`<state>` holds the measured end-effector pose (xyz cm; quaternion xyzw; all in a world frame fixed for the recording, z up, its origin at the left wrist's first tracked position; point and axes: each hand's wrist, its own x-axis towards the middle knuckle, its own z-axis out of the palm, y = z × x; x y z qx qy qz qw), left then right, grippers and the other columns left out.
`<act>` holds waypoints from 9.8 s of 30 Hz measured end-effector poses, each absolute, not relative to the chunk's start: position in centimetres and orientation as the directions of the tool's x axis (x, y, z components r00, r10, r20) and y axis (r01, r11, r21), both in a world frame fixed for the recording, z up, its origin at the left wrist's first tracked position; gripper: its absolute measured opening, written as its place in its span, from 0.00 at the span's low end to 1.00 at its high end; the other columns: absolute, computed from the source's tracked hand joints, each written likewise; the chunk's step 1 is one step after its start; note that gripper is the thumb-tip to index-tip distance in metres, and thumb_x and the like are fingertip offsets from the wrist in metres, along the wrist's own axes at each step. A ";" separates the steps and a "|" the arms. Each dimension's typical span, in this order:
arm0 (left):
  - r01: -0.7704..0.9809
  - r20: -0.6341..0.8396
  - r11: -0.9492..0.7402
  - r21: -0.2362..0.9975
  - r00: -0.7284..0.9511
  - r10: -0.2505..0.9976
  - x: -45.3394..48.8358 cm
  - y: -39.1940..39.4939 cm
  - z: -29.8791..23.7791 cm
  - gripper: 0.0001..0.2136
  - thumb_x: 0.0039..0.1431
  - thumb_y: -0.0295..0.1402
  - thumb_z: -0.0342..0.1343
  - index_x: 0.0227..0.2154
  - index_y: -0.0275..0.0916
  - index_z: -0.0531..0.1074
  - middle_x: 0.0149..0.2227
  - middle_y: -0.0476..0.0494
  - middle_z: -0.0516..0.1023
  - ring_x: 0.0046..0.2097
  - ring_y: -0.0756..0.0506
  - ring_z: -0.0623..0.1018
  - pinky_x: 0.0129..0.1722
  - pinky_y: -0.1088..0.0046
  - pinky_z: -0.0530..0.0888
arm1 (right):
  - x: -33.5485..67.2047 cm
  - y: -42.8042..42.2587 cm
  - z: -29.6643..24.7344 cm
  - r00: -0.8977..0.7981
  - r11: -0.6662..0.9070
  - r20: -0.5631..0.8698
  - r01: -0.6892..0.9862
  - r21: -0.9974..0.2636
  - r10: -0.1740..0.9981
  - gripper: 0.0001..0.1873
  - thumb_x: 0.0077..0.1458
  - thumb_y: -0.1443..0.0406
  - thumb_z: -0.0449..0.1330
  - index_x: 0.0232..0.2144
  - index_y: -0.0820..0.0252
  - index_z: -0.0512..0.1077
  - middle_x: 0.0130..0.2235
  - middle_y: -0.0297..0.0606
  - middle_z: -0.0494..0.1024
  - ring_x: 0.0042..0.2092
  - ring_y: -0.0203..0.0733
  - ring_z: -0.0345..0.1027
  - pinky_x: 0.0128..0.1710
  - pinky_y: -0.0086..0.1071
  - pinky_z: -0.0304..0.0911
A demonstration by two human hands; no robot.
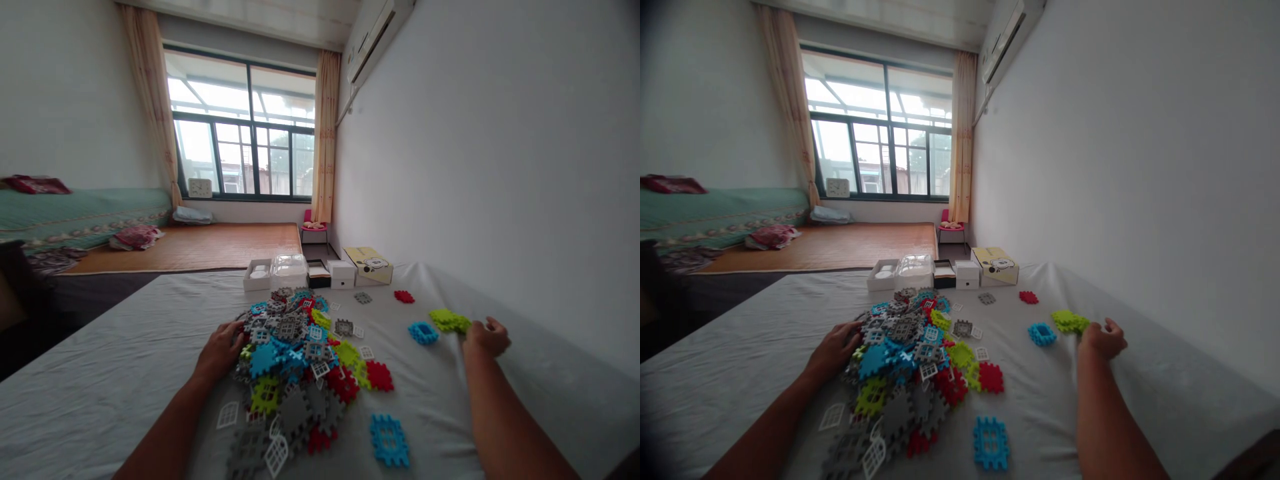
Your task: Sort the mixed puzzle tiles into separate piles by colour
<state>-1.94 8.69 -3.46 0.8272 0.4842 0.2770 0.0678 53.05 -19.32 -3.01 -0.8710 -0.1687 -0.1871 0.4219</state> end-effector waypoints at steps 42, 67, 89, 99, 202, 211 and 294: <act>0.758 0.423 -0.537 0.370 0.378 0.824 -1.8 8.1 -3.4 0.18 0.57 0.38 0.45 0.47 0.38 0.70 0.48 0.40 0.71 0.50 0.42 0.71 0.51 0.65 0.67 | 42.1 -4.4 -2.9 0.285 -0.085 0.272 0.817 -0.570 0.919 0.15 0.51 0.57 0.51 0.32 0.59 0.73 0.30 0.38 0.79 0.33 0.41 0.73 0.34 0.31 0.63; 0.751 0.420 -0.540 0.381 0.380 0.824 -1.7 7.7 -3.2 0.18 0.57 0.38 0.45 0.48 0.38 0.70 0.48 0.40 0.71 0.50 0.42 0.71 0.52 0.66 0.66 | 38.0 -5.2 -0.8 0.062 0.182 0.536 0.903 -0.389 0.842 0.19 0.58 0.56 0.48 0.35 0.58 0.75 0.38 0.44 0.78 0.43 0.46 0.69 0.47 0.39 0.62; 0.750 0.403 -0.528 0.399 0.374 0.835 -1.5 7.3 -2.7 0.18 0.57 0.38 0.46 0.47 0.39 0.70 0.48 0.41 0.71 0.51 0.42 0.70 0.52 0.66 0.65 | 39.6 -5.0 -1.9 0.107 0.125 0.327 0.780 -0.614 0.939 0.19 0.52 0.55 0.55 0.40 0.59 0.74 0.38 0.42 0.78 0.36 0.43 0.71 0.40 0.37 0.67; 0.753 0.402 -0.532 0.386 0.382 0.832 -1.4 7.0 -2.4 0.18 0.57 0.37 0.45 0.48 0.37 0.70 0.48 0.39 0.71 0.50 0.42 0.71 0.52 0.66 0.66 | 35.4 -5.3 -2.0 -0.145 0.237 0.252 0.892 -0.385 0.957 0.09 0.50 0.62 0.58 0.34 0.60 0.72 0.35 0.40 0.77 0.39 0.42 0.68 0.41 0.34 0.63; 0.773 0.384 -0.531 0.347 0.400 0.832 -1.9 8.8 -3.1 0.21 0.56 0.41 0.42 0.47 0.37 0.69 0.49 0.39 0.71 0.50 0.41 0.72 0.51 0.66 0.67 | 54.1 -16.5 2.6 0.579 -0.247 0.407 0.740 -0.625 0.706 0.14 0.46 0.58 0.55 0.33 0.59 0.70 0.37 0.44 0.78 0.40 0.47 0.71 0.42 0.38 0.64; 0.780 0.386 -0.531 0.333 0.401 0.831 -1.8 8.6 -2.8 0.21 0.56 0.41 0.42 0.47 0.37 0.70 0.48 0.38 0.72 0.49 0.42 0.73 0.51 0.66 0.67 | 52.9 -18.2 -0.8 0.356 -0.309 0.494 0.934 -0.177 0.793 0.18 0.55 0.56 0.50 0.40 0.59 0.73 0.45 0.45 0.76 0.49 0.48 0.66 0.53 0.41 0.56; 0.777 0.379 -0.539 0.326 0.414 0.827 -1.8 8.5 -3.6 0.21 0.58 0.39 0.43 0.50 0.35 0.67 0.50 0.38 0.70 0.51 0.42 0.70 0.53 0.66 0.65 | 34.2 -15.5 1.0 -0.189 0.215 0.103 0.877 -0.429 0.977 0.26 0.40 0.55 0.66 0.43 0.58 0.71 0.40 0.40 0.73 0.40 0.42 0.67 0.42 0.34 0.64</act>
